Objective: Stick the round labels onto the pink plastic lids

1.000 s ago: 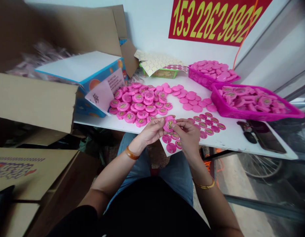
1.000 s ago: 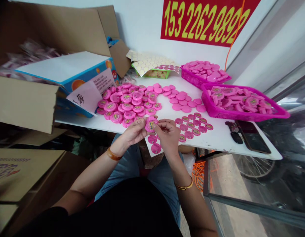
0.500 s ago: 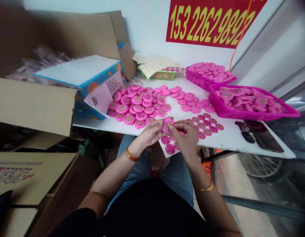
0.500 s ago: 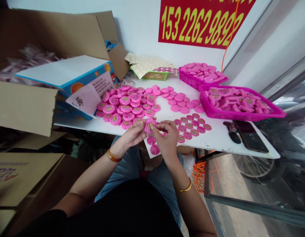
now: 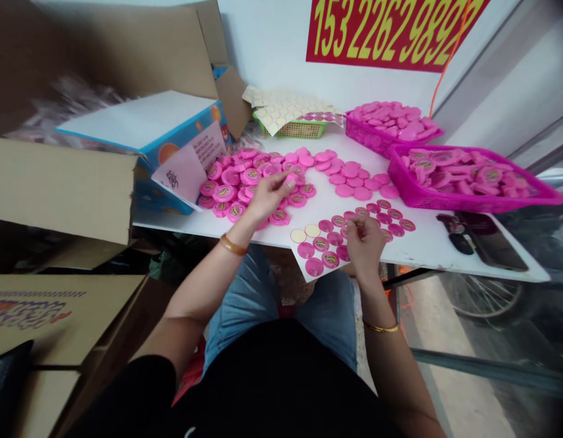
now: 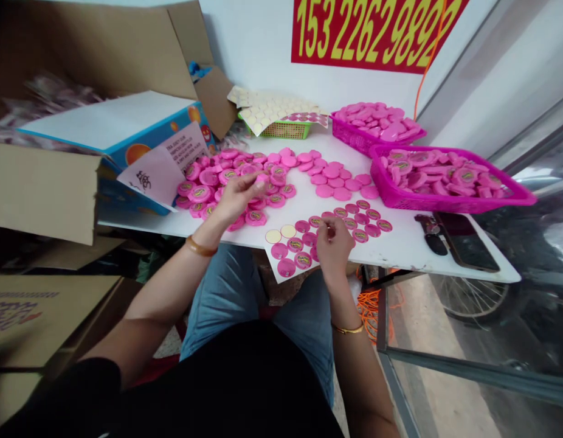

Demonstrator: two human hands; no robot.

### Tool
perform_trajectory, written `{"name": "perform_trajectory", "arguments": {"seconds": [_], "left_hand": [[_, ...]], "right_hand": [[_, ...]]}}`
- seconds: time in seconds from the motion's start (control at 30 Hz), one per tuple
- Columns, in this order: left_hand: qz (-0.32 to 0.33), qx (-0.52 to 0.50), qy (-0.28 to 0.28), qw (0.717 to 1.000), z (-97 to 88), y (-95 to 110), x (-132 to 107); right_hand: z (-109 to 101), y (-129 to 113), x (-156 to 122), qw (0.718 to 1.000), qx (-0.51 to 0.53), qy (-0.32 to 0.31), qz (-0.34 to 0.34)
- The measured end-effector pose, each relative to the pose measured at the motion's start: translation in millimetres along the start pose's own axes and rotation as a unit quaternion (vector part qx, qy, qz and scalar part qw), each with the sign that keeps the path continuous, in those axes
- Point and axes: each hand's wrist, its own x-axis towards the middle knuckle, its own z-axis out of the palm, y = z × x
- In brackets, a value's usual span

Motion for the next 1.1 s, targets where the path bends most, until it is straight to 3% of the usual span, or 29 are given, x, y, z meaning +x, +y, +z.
{"name": "perform_trajectory", "arguments": {"seconds": [0.07,0.13,0.23,0.33,0.43,0.53,0.63,0.73,0.9,1.1], "left_hand": [[0.057,0.219,0.031,0.974,-9.3,0,21],[0.098,0.348,0.017,0.932,-4.6,-1,25],[0.094,0.396,-0.071,0.911,26.8,0,4],[0.018,0.396,-0.172,0.902,64.5,0,-21],[-0.060,0.429,-0.235,0.870,84.1,0,-20],[-0.117,0.352,-0.319,0.872,82.8,-1,-2],[-0.175,0.127,-0.400,0.891,76.4,-2,8],[-0.194,-0.032,-0.411,0.890,77.9,-2,4],[-0.136,-0.057,-0.394,0.907,93.4,0,-4],[-0.098,-0.040,-0.403,0.909,103.7,0,5]], "right_hand": [[-8,10,-5,0.996,-0.051,-0.064,-0.047],[-13,15,-13,0.981,-0.103,-0.132,-0.097],[-16,19,-25,0.966,-0.152,-0.163,-0.134],[-17,22,-34,0.968,-0.155,-0.139,-0.140],[-20,23,-38,0.977,-0.135,-0.108,-0.123],[-25,20,-34,0.987,-0.097,-0.092,-0.090],[-30,9,-23,0.993,-0.040,-0.082,-0.070],[-34,-4,-11,0.996,0.009,-0.053,-0.065],[-40,-13,3,0.998,0.019,-0.028,-0.046],[-46,-8,11,0.998,0.003,-0.033,-0.053]]}}
